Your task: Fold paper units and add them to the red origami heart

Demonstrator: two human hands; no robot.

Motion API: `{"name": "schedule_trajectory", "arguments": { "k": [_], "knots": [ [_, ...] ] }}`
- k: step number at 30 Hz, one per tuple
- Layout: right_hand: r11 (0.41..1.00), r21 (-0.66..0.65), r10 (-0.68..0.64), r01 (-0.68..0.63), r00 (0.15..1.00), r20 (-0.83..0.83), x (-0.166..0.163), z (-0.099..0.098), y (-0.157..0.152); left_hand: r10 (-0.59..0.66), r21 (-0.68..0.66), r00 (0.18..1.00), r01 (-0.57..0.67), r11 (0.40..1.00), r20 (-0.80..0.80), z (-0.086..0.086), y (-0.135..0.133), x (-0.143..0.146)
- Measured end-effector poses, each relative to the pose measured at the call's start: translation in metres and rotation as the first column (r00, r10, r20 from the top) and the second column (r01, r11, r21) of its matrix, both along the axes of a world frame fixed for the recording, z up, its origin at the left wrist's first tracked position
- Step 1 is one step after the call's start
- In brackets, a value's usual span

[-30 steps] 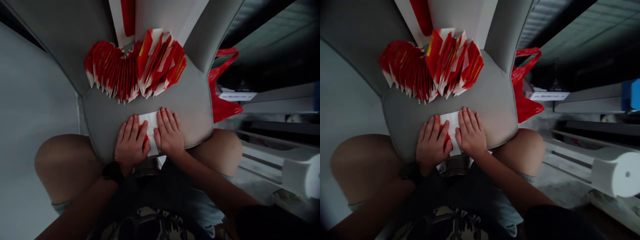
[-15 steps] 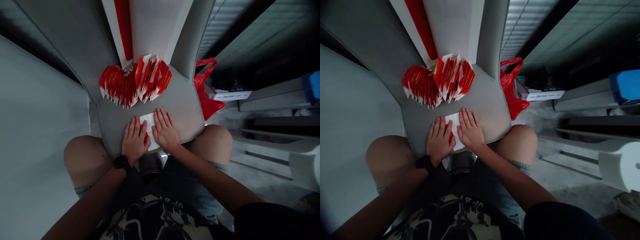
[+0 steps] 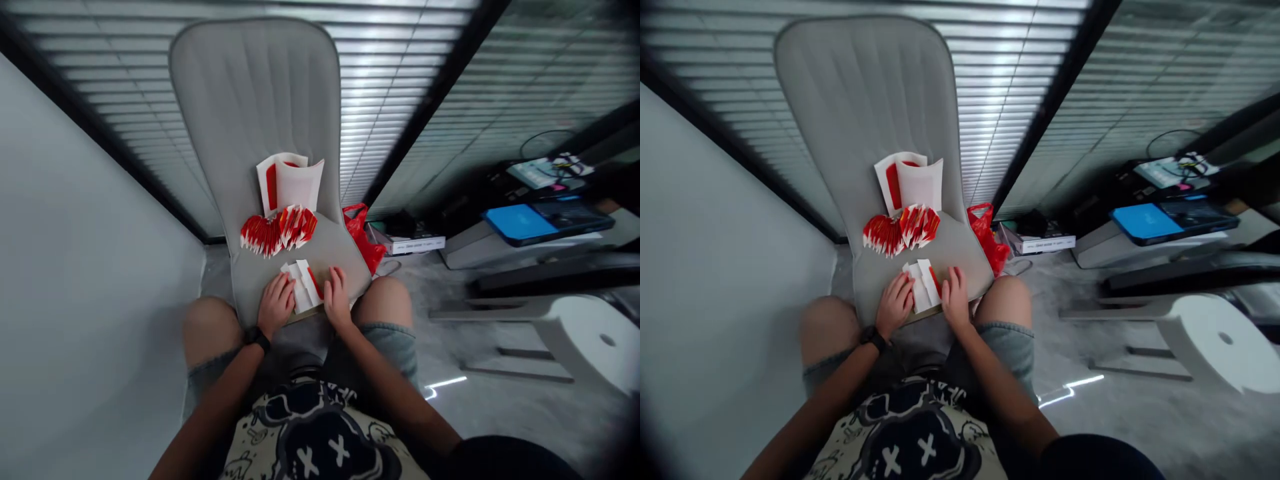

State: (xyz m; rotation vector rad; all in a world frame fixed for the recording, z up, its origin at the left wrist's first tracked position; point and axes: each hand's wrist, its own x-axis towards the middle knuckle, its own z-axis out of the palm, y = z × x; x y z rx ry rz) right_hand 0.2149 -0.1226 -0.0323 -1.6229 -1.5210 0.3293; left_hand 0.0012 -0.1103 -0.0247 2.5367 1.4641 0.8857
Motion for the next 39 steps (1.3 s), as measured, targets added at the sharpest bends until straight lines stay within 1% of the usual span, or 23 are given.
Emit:
{"name": "schedule_trajectory", "arguments": {
  "k": [2, 3, 6, 9, 12, 15, 16, 19, 20, 21, 23, 24, 25, 26, 28, 29, 31, 32, 34, 35, 37, 39],
  "knots": [
    [1.0, -0.011, -0.01, 0.009, 0.997, -0.071, 0.012, -0.003, -0.025, -0.063, -0.005, 0.997, 0.064, 0.998, 0.032, 0.0, -0.003, -0.003],
    [0.999, -0.032, -0.024, 0.02, 0.993, -0.117, 0.017, -0.005, -0.037, -0.074, -0.012, 0.996, 0.075, 0.997, 0.041, 0.0, -0.005, -0.004],
    [0.983, -0.184, -0.057, 0.005, 0.959, -0.278, 0.024, -0.012, -0.06, -0.056, -0.03, 0.997, 0.058, 0.998, 0.051, 0.0, -0.009, -0.004],
    [0.941, -0.327, -0.06, -0.091, 0.903, -0.425, 0.016, -0.009, -0.069, -0.078, -0.041, 0.997, 0.079, 0.996, 0.022, 0.002, -0.008, -0.005],
    [0.902, -0.392, -0.059, -0.18, 0.849, -0.525, 0.005, -0.001, -0.072, -0.104, -0.047, 0.995, 0.104, 0.993, 0.002, 0.005, -0.006, -0.005],
    [0.87, -0.444, -0.082, -0.214, 0.826, -0.558, 0.001, -0.001, -0.077, -0.112, -0.084, 0.993, 0.114, 0.99, 0.032, 0.007, -0.009, -0.001],
    [0.856, -0.466, -0.096, -0.224, 0.816, -0.57, -0.002, -0.003, -0.079, -0.095, -0.102, 0.994, 0.101, 0.99, 0.056, 0.006, -0.013, 0.002],
    [0.811, -0.526, -0.154, -0.256, 0.774, -0.614, -0.014, -0.01, -0.086, 0.023, -0.161, 0.987, 0.003, 0.987, 0.159, 0.005, -0.029, 0.013],
    [0.797, -0.54, -0.191, -0.27, 0.736, -0.65, -0.02, -0.012, -0.088, 0.074, -0.184, 0.975, -0.035, 0.982, 0.208, 0.005, -0.037, 0.018],
    [0.784, -0.55, -0.241, -0.286, 0.677, -0.695, -0.026, -0.012, -0.091, 0.125, -0.213, 0.956, -0.069, 0.975, 0.265, 0.006, -0.044, 0.024],
    [0.774, -0.55, -0.353, -0.315, 0.506, -0.787, -0.037, -0.009, -0.092, 0.223, -0.29, 0.895, -0.111, 0.951, 0.388, 0.007, -0.059, 0.034],
    [0.778, -0.546, -0.406, -0.309, 0.416, -0.814, -0.04, -0.006, -0.091, 0.261, -0.329, 0.858, -0.116, 0.937, 0.442, 0.009, -0.066, 0.038],
    [0.788, -0.546, -0.448, -0.284, 0.342, -0.826, -0.042, -0.002, -0.089, 0.29, -0.36, 0.824, -0.113, 0.926, 0.487, 0.012, -0.071, 0.041],
    [0.8, -0.549, -0.478, -0.241, 0.297, -0.827, -0.043, 0.001, -0.086, 0.306, -0.376, 0.797, -0.107, 0.92, 0.521, 0.016, -0.074, 0.042],
    [0.809, -0.57, -0.53, -0.142, 0.242, -0.813, -0.041, 0.006, -0.08, 0.298, -0.364, 0.775, -0.095, 0.927, 0.558, 0.029, -0.074, 0.043],
    [0.808, -0.58, -0.548, -0.103, 0.23, -0.804, -0.038, 0.008, -0.078, 0.272, -0.339, 0.781, -0.083, 0.937, 0.562, 0.037, -0.071, 0.043],
    [0.809, -0.584, -0.557, -0.059, 0.237, -0.796, -0.033, 0.009, -0.074, 0.166, -0.276, 0.825, -0.012, 0.961, 0.541, 0.055, -0.057, 0.042],
    [0.812, -0.582, -0.554, -0.04, 0.258, -0.791, -0.031, 0.009, -0.073, 0.089, -0.248, 0.857, 0.047, 0.968, 0.508, 0.063, -0.046, 0.042],
    [0.808, -0.589, -0.556, 0.01, 0.341, -0.758, -0.027, 0.008, -0.07, -0.062, -0.213, 0.925, 0.151, 0.965, 0.376, 0.075, -0.021, 0.045],
    [0.799, -0.601, -0.565, 0.034, 0.384, -0.73, -0.026, 0.007, -0.067, -0.113, -0.204, 0.948, 0.179, 0.962, 0.299, 0.078, -0.008, 0.047],
    [0.775, -0.628, -0.59, 0.075, 0.445, -0.674, -0.023, 0.006, -0.061, -0.194, -0.232, 0.966, 0.231, 0.945, 0.171, 0.079, 0.016, 0.053],
    [0.756, -0.646, -0.61, 0.103, 0.468, -0.639, -0.021, 0.004, -0.052, -0.261, -0.28, 0.962, 0.272, 0.921, 0.074, 0.074, 0.032, 0.059]
  ]
}}
